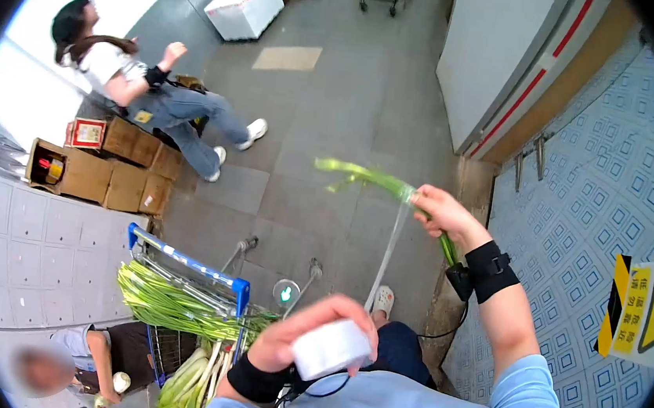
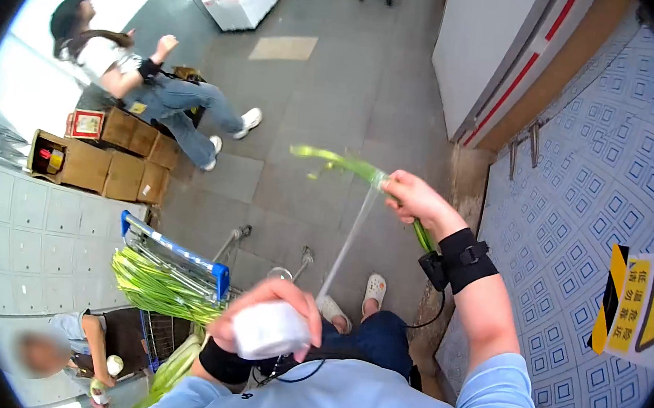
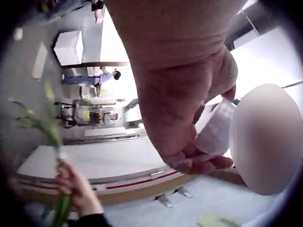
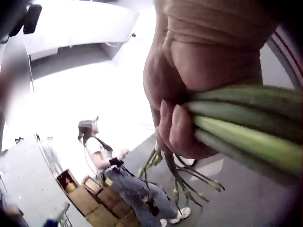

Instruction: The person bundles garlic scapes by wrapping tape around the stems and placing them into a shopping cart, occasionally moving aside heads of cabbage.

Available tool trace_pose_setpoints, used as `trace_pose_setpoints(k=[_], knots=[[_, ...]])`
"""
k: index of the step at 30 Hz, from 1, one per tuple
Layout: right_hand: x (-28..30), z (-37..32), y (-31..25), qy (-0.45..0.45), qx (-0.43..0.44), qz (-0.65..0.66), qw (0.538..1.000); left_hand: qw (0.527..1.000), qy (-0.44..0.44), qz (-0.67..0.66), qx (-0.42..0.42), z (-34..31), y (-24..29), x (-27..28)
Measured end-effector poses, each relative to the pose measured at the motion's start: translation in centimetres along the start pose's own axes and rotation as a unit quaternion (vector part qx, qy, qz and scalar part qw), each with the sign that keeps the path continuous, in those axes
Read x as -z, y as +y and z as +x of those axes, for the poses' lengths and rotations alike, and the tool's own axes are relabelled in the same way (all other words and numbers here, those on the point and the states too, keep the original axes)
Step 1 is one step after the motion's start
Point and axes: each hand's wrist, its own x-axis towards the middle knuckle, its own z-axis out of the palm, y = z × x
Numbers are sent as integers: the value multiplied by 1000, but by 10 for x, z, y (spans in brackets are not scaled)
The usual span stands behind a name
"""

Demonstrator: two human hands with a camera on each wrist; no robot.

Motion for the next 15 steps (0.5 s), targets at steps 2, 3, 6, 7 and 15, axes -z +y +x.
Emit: trace_pose_setpoints(k=[2,3,6,7,15], knots=[[-14,-40,-40,-22,64,107,992,995,-1,72,73,-28,-8,9],[-24,-64,-56,-56,85,131,986,988,-24,135,72,-32,-16,27],[-62,-133,-86,-183,98,118,971,976,-35,174,123,-31,-22,87],[-75,-150,-87,-228,92,103,964,989,-33,124,80,-25,-21,103],[-135,-204,-46,-483,-88,-219,843,973,183,-80,-113,30,52,131]])
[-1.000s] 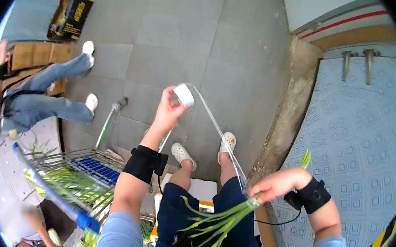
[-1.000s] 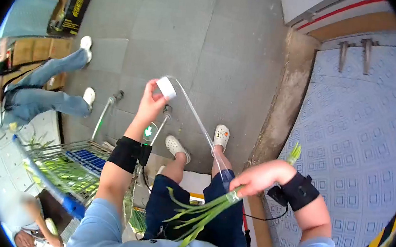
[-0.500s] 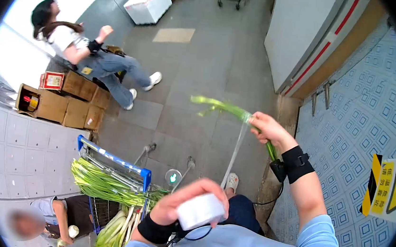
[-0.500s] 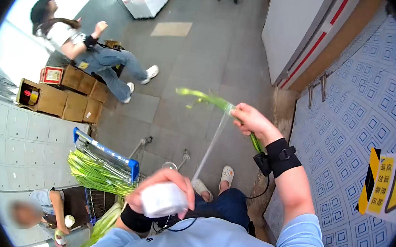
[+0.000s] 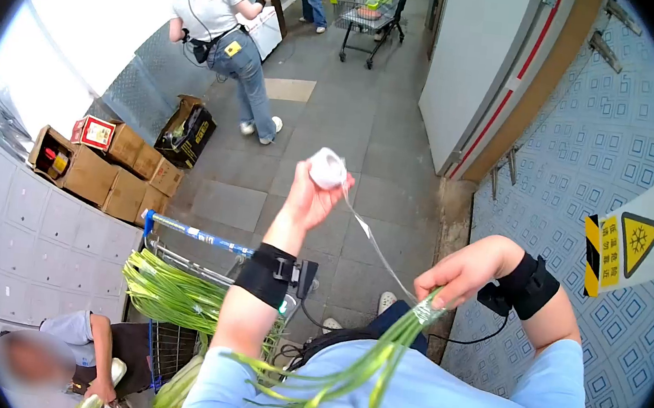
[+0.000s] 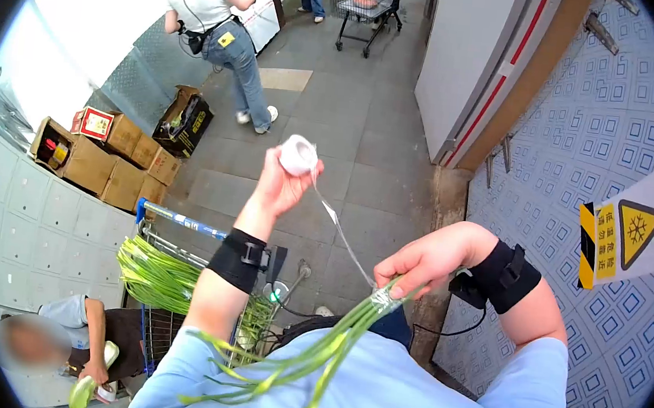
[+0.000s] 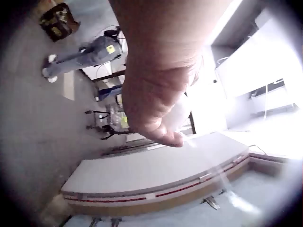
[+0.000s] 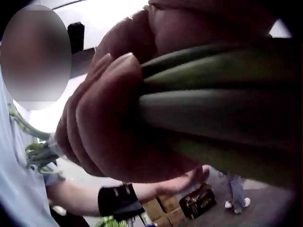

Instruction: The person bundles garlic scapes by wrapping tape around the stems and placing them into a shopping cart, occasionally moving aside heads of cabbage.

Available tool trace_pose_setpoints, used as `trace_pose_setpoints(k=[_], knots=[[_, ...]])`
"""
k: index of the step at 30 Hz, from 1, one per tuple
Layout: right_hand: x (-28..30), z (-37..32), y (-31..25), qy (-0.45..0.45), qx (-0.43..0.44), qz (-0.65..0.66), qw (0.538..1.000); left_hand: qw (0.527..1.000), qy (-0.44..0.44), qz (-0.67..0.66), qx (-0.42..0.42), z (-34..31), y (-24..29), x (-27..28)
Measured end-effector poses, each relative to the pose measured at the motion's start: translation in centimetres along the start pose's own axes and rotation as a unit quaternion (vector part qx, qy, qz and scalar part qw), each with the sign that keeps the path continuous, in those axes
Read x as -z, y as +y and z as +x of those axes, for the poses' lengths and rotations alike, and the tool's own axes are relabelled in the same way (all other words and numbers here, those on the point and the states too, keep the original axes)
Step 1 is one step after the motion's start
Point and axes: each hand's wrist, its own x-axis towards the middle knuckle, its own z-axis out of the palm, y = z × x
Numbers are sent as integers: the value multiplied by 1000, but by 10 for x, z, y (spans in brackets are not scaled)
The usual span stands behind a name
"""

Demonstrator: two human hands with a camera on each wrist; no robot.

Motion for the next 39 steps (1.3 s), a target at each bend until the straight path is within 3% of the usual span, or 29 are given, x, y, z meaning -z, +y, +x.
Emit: trace_pose_setpoints(k=[1,3,5,8,11,14,18,19,21,22,24,25,26,29,31,33,35,36,39], knots=[[4,8,7,3,-34,-29,999,999,-13,25,-40,-6,14,-24],[18,17,14,99,-131,-154,974,992,-49,76,-89,-21,45,-63],[38,23,25,197,-201,-271,920,983,-122,95,-99,-50,65,-114],[90,26,66,382,-106,-357,846,955,-146,226,-124,-92,58,-162],[71,1,25,512,-68,-180,837,939,-162,278,-122,-135,42,-169],[58,-16,17,606,61,-33,792,939,-155,290,-99,-160,25,-140],[22,-36,-16,513,285,169,792,953,-149,264,12,-144,-44,-67],[14,-39,-19,449,291,160,829,961,-149,226,57,-130,-63,-48],[3,-43,-18,316,296,143,890,976,-54,157,141,-93,-81,-23],[6,-46,-10,229,284,167,916,975,-5,119,185,-77,-84,-18],[3,-49,-13,148,154,35,976,988,-18,34,153,-32,-72,3],[2,-51,-13,106,88,-31,990,992,36,24,122,-26,-48,-20],[6,-45,-9,73,22,-86,993,995,25,68,63,-16,-25,-31],[13,-32,3,187,-139,-314,920,990,6,124,-65,-27,38,-96],[22,-32,5,323,-190,-334,865,980,-83,142,-109,-52,58,-134],[31,-38,16,421,-130,-299,846,958,-155,201,-133,-79,57,-151],[47,-44,40,565,-49,-291,770,952,-183,223,-107,-118,43,-163],[50,-46,47,631,-8,-282,723,933,-259,241,-57,-125,39,-149],[21,-70,13,663,111,29,740,865,-274,409,96,-157,15,-130]])
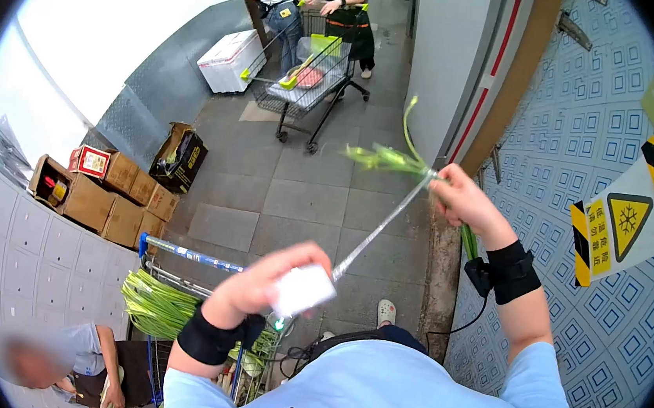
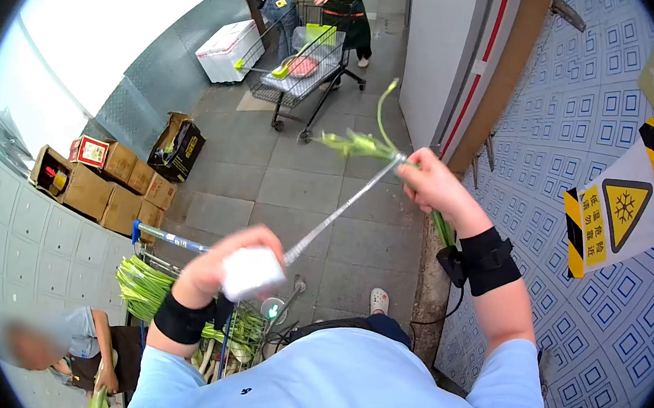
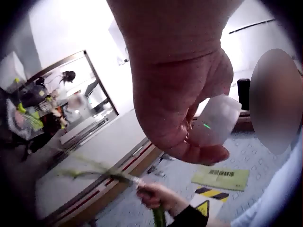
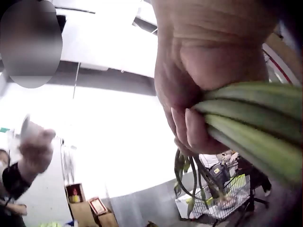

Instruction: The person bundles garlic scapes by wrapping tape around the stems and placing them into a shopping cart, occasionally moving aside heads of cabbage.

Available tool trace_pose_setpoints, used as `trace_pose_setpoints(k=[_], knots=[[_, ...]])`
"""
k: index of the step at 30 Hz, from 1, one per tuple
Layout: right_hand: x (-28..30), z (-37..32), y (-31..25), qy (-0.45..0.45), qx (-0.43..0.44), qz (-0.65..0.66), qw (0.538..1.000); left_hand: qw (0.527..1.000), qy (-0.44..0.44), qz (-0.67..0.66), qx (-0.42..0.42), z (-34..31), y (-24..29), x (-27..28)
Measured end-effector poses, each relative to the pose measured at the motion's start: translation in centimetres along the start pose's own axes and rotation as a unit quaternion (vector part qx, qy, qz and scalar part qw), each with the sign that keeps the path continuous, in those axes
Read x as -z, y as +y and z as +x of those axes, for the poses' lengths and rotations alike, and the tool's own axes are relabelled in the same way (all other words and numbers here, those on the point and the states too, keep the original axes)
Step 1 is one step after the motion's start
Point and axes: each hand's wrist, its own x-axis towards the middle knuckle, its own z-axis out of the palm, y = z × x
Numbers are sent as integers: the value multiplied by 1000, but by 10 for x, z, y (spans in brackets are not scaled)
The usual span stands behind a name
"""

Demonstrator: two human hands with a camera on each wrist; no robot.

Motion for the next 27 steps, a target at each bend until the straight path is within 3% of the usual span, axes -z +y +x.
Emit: trace_pose_setpoints(k=[1,2,3,5,7,8,10,11,12,14,16,17,18,20,22,23,25,26,27], knots=[[2,-3,-7,11,-1,94,995,998,-61,15,13,4,-22,5],[6,-7,-11,-35,20,146,988,992,-84,86,24,12,-36,3],[10,-12,-14,-82,41,196,976,984,-75,158,26,22,-63,1],[8,-24,-22,-193,57,266,943,985,-51,150,67,49,-106,8],[-3,-35,-24,-304,38,253,918,977,-10,198,71,84,-137,26],[-8,-39,-23,-356,29,245,901,969,45,226,93,101,-125,28],[-17,-43,-16,-458,-25,129,879,993,85,85,16,135,-136,62],[-19,-38,-11,-519,-58,78,849,994,104,25,-7,138,-106,63],[-21,-34,-3,-531,-81,27,843,994,82,46,-61,142,-90,73],[-22,-26,13,-477,-89,-87,870,992,43,65,-104,130,-37,57],[-19,-21,14,-397,-94,-151,900,967,48,225,-112,111,0,38],[-18,-21,12,-338,-67,-178,922,911,48,385,-139,103,20,29],[-18,-20,11,-274,-29,-221,936,859,48,489,-141,94,35,19],[-19,-10,45,-78,159,-305,936,853,68,484,-186,78,37,12],[-24,-8,54,4,195,-233,953,951,71,267,-137,61,33,-1],[-26,-6,54,45,214,-196,956,973,56,197,-104,54,25,-8],[-26,-19,24,37,121,-6,992,992,12,123,-41,47,5,-16],[-25,-26,10,32,72,90,993,985,-8,169,-26,46,-13,-13],[-22,-30,4,-6,79,177,981,986,-3,163,-23,47,-31,-13]])
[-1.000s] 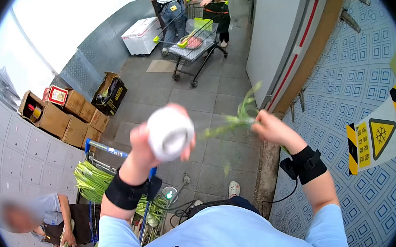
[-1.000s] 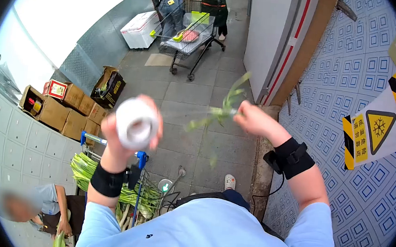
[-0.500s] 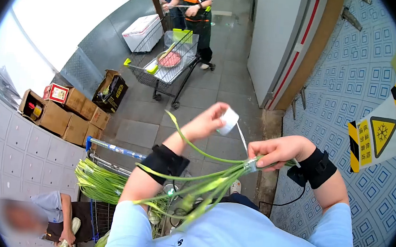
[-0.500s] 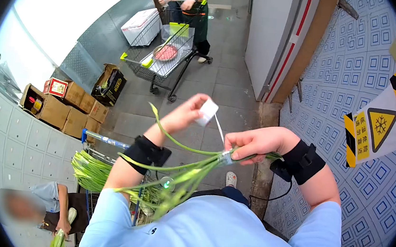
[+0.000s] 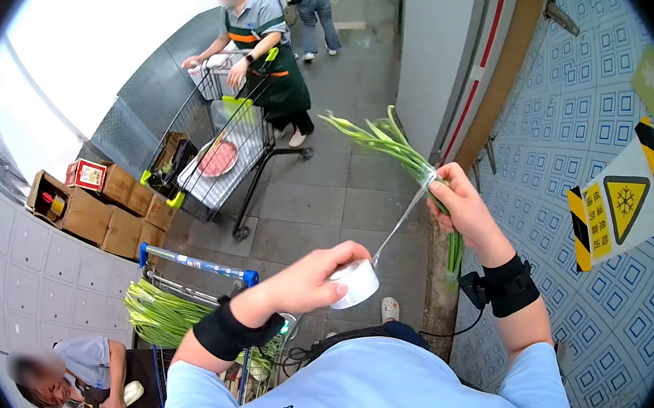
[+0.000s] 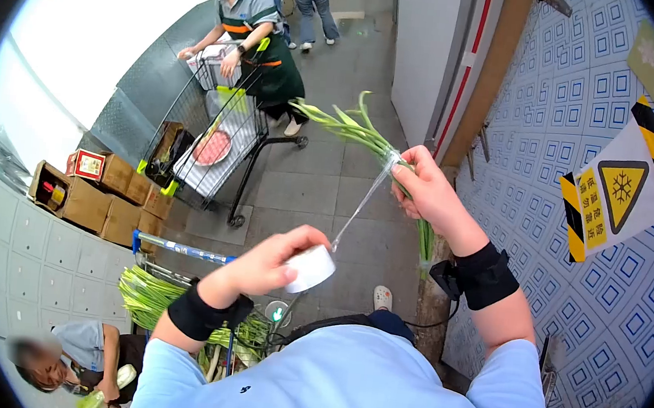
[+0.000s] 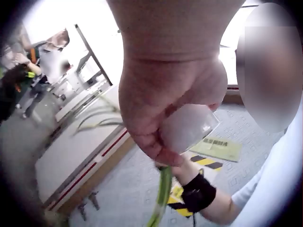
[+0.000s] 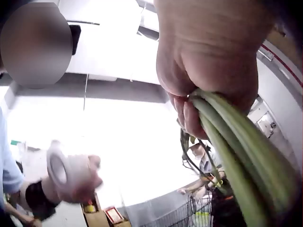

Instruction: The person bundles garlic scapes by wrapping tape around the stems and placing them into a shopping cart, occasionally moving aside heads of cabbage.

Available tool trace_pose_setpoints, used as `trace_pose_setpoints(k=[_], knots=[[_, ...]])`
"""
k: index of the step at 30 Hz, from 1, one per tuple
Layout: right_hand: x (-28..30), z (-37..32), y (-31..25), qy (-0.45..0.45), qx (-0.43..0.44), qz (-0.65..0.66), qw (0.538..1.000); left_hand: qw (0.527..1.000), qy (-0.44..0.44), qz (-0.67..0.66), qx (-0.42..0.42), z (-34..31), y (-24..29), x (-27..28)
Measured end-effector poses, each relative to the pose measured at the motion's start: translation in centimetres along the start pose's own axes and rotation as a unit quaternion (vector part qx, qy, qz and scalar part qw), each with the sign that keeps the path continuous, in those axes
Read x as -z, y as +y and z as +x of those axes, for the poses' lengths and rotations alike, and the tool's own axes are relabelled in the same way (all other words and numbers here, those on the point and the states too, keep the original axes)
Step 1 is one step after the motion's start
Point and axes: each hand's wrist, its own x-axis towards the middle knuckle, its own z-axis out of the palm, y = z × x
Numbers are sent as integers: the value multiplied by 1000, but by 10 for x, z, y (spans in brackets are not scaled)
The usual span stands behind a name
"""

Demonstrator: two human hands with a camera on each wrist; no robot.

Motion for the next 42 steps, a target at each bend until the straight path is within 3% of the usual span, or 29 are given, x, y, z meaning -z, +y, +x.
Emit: trace_pose_setpoints(k=[4,8,9,11,12,13,14,15,17,19,24,27,28,29,31,33,37,40,42], knots=[[-9,-19,-21,-138,-6,132,982,998,51,-14,21,23,-76,-2],[-25,-31,-33,-223,-29,168,960,984,87,-145,53,56,-106,12],[-29,-35,-36,-227,-33,143,963,974,130,-177,46,63,-104,14],[-35,-42,-40,-234,-40,93,967,966,172,-147,124,71,-99,28],[-37,-47,-42,-234,-39,68,969,960,177,-204,68,72,-94,29],[-37,-49,-40,-259,-50,44,964,948,199,-239,-66,83,-106,37],[-36,-50,-37,-283,-61,20,957,942,198,-269,-39,80,-117,45],[-34,-51,-33,-308,-71,-4,949,934,196,-298,-12,73,-92,51],[-28,-47,-22,-342,-108,-94,929,937,165,-303,-46,66,-81,69],[-22,-37,-11,-367,-125,-198,900,959,153,-233,-57,57,-36,71],[-37,-16,12,-261,-92,-378,884,978,123,-139,-98,56,11,60],[-42,-4,22,-149,-31,-383,911,986,102,16,-134,42,42,40],[-41,3,29,-112,18,-363,925,971,94,115,-188,36,44,36],[-39,8,28,-85,3,-328,941,935,119,207,-263,32,51,29],[-39,13,27,-58,38,-242,968,914,121,317,-224,12,61,14],[-46,7,7,-49,-13,-108,993,906,139,352,-191,4,49,-2],[-46,-1,-13,-88,-33,111,989,948,154,267,-80,4,0,-27],[-41,-4,-11,-177,-51,221,958,932,230,243,-136,16,-40,-40],[-43,-10,-14,-213,-53,234,947,987,135,-33,-78,16,-47,-48]])
